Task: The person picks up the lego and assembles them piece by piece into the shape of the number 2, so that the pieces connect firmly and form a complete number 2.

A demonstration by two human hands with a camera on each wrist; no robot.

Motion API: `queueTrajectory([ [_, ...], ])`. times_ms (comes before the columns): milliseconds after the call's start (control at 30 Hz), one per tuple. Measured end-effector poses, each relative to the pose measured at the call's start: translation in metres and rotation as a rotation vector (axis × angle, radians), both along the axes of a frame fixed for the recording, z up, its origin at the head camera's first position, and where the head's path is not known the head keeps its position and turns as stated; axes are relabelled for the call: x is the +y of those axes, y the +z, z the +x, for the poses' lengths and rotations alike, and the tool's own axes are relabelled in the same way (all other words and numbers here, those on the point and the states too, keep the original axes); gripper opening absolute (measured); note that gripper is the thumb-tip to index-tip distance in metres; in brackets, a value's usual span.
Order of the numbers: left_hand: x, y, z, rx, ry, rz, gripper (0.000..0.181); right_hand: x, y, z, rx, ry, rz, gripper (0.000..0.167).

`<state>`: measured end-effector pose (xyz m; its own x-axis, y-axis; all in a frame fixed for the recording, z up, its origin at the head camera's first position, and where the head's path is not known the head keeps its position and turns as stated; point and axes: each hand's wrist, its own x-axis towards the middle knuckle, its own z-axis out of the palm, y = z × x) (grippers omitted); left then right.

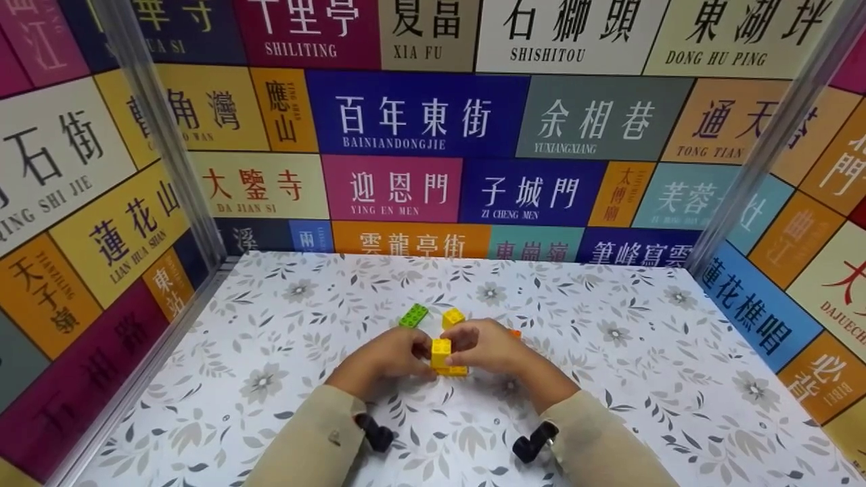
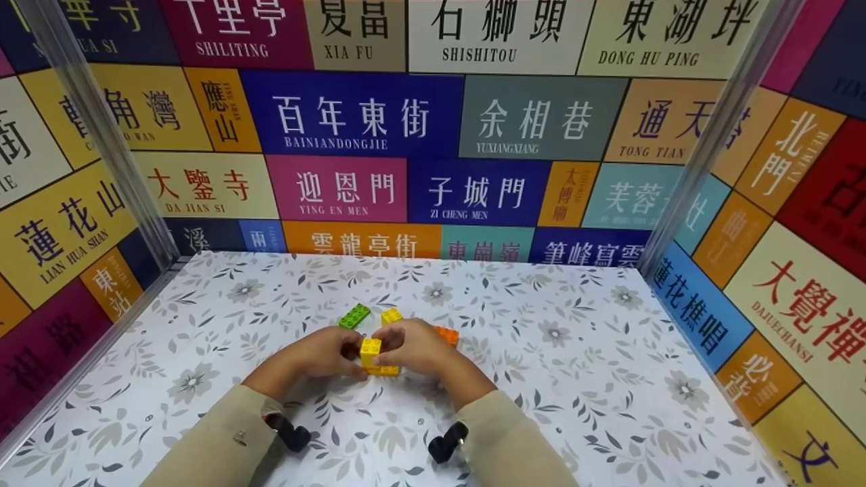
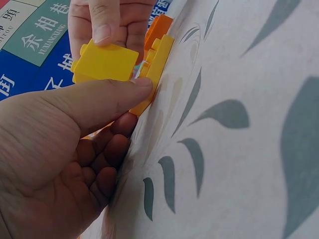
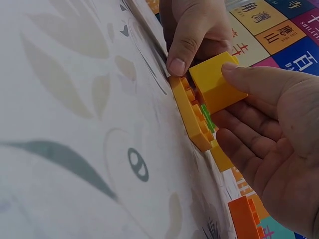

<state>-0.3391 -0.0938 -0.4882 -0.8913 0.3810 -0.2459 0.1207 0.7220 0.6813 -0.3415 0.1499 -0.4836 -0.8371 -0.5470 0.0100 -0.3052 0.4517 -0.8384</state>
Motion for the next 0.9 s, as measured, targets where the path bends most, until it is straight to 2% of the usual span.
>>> queueTrajectory([
  [200, 0.001, 0.000, 0.001, 0.019, -0.002, -0.007, 0.031, 0.000, -0.003, -0.001, 0.013, -0.007, 0.034, 0.040],
  [600, 0.000, 0.002, 0.001, 0.004, -0.013, -0.014, 0.031, -0.002, -0.005, 0.000, -0.021, -0.026, 0.033, 0.042],
  [900, -0.010, 0.008, -0.002, 0.023, -0.050, 0.089, 0.034, -0.003, -0.007, -0.002, -0.008, -0.022, 0.036, 0.040],
])
